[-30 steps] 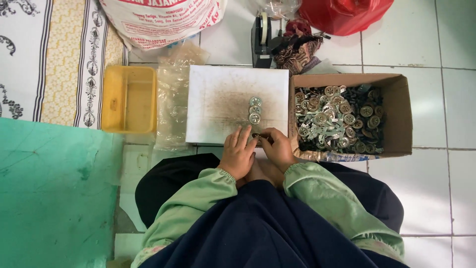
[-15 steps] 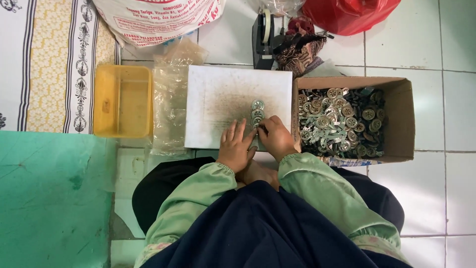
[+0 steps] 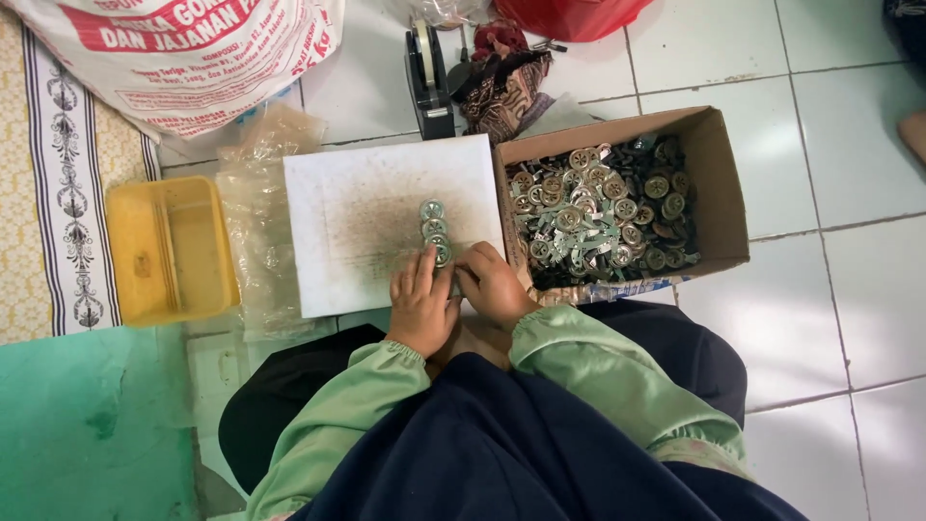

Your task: The person counts out small metal components from a large box, arranges them on a white surface, and then places them into a small clear plastic bag by hand.

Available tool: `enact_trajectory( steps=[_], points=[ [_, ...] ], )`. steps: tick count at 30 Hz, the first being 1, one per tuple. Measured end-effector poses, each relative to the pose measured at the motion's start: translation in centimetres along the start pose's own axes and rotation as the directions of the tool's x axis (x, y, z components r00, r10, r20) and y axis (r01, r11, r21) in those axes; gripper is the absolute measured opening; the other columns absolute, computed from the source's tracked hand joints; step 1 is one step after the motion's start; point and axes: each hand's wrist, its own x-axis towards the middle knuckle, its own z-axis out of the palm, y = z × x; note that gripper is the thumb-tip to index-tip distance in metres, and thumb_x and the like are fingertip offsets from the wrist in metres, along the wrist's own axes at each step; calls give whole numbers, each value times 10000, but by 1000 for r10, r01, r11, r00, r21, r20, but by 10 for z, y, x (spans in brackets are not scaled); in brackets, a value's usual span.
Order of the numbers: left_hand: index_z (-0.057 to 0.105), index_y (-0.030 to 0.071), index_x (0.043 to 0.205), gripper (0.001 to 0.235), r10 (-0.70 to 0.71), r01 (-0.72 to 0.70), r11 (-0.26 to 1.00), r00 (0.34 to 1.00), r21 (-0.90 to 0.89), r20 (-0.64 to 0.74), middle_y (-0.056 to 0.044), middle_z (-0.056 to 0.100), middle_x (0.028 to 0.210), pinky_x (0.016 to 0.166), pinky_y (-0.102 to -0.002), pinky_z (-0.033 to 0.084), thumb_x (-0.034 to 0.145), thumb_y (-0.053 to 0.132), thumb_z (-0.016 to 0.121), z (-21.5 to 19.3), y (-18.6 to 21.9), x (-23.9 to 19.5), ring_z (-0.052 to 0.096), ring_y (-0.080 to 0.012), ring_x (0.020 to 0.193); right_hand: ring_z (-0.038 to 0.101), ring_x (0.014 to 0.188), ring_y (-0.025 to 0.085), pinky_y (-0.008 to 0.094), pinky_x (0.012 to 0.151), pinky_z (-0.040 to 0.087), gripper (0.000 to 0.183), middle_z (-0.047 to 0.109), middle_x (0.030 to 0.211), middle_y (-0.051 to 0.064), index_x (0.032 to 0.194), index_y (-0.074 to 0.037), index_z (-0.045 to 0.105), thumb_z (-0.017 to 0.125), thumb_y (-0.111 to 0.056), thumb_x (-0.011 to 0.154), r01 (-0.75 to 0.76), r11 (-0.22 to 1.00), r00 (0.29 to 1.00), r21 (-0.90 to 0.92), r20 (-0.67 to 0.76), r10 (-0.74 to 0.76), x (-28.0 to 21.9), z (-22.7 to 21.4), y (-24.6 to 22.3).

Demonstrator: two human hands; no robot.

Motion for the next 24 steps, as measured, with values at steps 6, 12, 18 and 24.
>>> enact_trajectory(
  steps=[6, 12, 18, 24],
  points=[
    [527, 115, 1350, 386, 188, -176, 981, 964, -80, 186, -175, 315, 1583, 1099, -578, 282, 1002, 282, 542, -10, 67, 56, 233, -416, 1490, 715, 979, 373, 459, 791, 619, 247, 676, 1033, 148, 1183, -85, 715, 621, -236, 1011, -288, 941, 945, -175, 109, 310, -15, -87, 36],
    [717, 5, 1042, 180, 294, -366, 930, 800, 37, 524, -231, 522, 1414, 1190, -622, 260, 949, 97, 593, 64, 110, 122, 328, -447, 1471, 664, 1146, 371, 464, 897, 609, 294, 616, 1166, 118, 1250, -138, 688, 618, -291, 1009, -372, 813, 853, -448, 180, 490, -38, -70, 162],
    [688, 61, 1240, 305, 144, -535, 781, 655, 321, 742, -181, 448, 1539, 1292, -535, 110, 1005, 222, 579, 111, 105, 133, 220, -387, 1521, 671, 1083, 397, 508, 802, 633, 286, 588, 1079, 126, 1129, -142, 678, 642, -349, 934, -357, 755, 823, -550, 197, 533, -26, -65, 157],
    [684, 13, 1240, 318, 204, -529, 778, 721, 338, 662, -205, 476, 1501, 1289, -500, 124, 1004, 190, 566, 103, 106, 126, 245, -389, 1496, 648, 1126, 409, 513, 840, 628, 336, 576, 1160, 144, 1223, -140, 625, 692, -288, 929, -340, 748, 810, -570, 227, 541, -27, -50, 174]
  ],
)
